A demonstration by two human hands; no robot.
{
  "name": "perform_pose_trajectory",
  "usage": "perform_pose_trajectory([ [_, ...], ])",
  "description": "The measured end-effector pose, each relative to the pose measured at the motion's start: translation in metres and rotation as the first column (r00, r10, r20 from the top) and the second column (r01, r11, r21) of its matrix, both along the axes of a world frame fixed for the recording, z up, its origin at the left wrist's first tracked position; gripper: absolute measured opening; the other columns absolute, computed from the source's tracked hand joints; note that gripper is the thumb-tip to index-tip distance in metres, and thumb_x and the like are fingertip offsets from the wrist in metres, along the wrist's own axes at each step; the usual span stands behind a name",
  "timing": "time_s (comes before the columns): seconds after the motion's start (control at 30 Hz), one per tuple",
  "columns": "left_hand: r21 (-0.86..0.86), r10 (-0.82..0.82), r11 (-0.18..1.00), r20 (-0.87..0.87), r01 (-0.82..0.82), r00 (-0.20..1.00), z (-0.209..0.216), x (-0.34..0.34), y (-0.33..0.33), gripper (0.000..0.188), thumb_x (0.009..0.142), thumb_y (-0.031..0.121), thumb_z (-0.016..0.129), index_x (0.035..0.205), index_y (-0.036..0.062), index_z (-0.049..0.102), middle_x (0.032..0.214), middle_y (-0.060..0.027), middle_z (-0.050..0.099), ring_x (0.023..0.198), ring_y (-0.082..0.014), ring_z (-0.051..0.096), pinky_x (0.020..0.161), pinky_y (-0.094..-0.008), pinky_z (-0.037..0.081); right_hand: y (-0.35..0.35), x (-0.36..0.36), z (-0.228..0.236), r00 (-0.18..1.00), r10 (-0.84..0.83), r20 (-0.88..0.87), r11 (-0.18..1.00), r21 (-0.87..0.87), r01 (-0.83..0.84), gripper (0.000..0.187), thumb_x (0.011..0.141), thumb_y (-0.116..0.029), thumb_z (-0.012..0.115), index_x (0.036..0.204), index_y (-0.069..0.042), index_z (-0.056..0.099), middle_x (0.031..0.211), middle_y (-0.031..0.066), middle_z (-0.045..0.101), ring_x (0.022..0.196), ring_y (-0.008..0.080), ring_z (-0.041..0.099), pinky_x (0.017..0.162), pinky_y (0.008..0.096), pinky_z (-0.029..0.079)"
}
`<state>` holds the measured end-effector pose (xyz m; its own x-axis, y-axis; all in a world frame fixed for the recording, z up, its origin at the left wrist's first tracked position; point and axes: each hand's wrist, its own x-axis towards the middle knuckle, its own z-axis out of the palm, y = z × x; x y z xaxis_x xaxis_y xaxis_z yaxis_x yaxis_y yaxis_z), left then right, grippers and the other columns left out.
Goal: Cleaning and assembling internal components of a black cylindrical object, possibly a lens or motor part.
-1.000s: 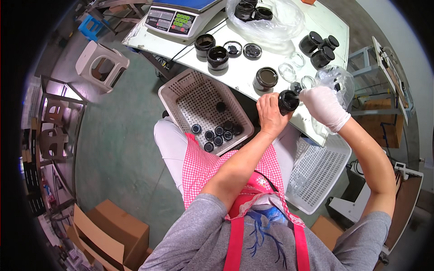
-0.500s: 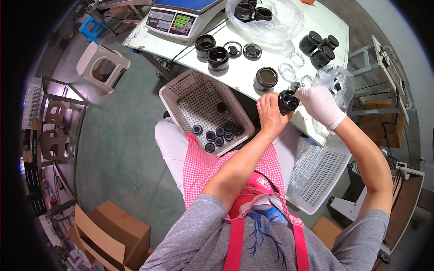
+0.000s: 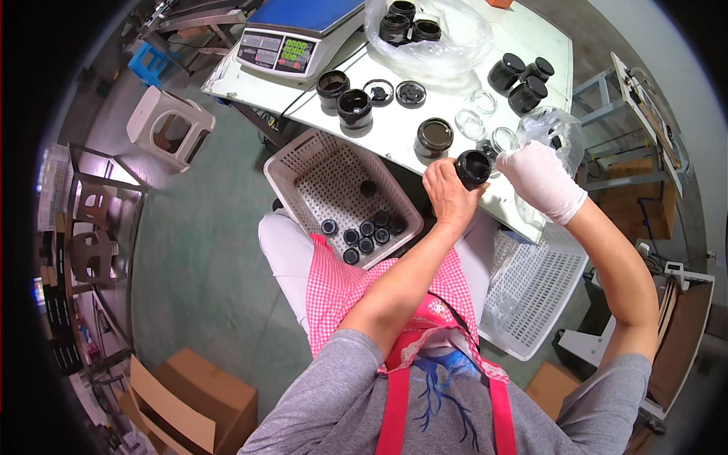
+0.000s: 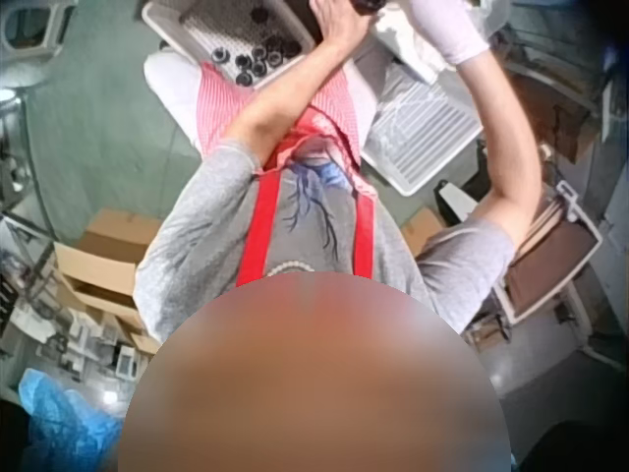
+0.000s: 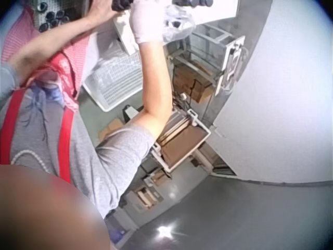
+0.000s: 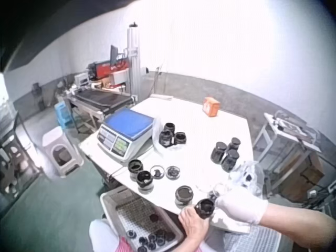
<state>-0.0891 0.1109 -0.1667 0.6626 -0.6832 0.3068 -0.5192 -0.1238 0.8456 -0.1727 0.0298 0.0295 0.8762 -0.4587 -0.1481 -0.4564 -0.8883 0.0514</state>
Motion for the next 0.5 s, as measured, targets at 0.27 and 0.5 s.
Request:
perform_pose_trajectory([
  [0.27,0.067,-0.213,0.975,0.027,0.211,0.977,0.004,0.008,0.016,0.099,0.068,0.022,0.089,0.151,0.002,0.039,0.142,-0.0189,0.05,0.137,-0.0373,0.041,0.119,-0.0506,0.026,-0.014,-0.03,-0.018,0.983,0.102,0.153,0.991,-0.107,-0.086,0.009,0.085,-0.009,0.066,0.086,-0.009,0.074,0.074,0.0148,0.068,0.074,0.0351,0.066,0.078,0.0425,0.053],
  [0.5,0.003,-0.434,0.901,-0.024,0.434,0.901,-0.002,0.044,0.016,0.089,0.072,0.014,0.084,0.15,0.0006,0.043,0.142,-0.0224,0.055,0.133,-0.0385,0.052,0.113,-0.0462,0.041,-0.027,-0.054,-0.04,0.941,0.088,0.326,0.995,-0.072,-0.068,0.009,0.093,-0.013,0.065,0.091,-0.012,0.074,0.075,0.0097,0.066,0.073,0.0323,0.061,0.08,0.0392,0.048],
])
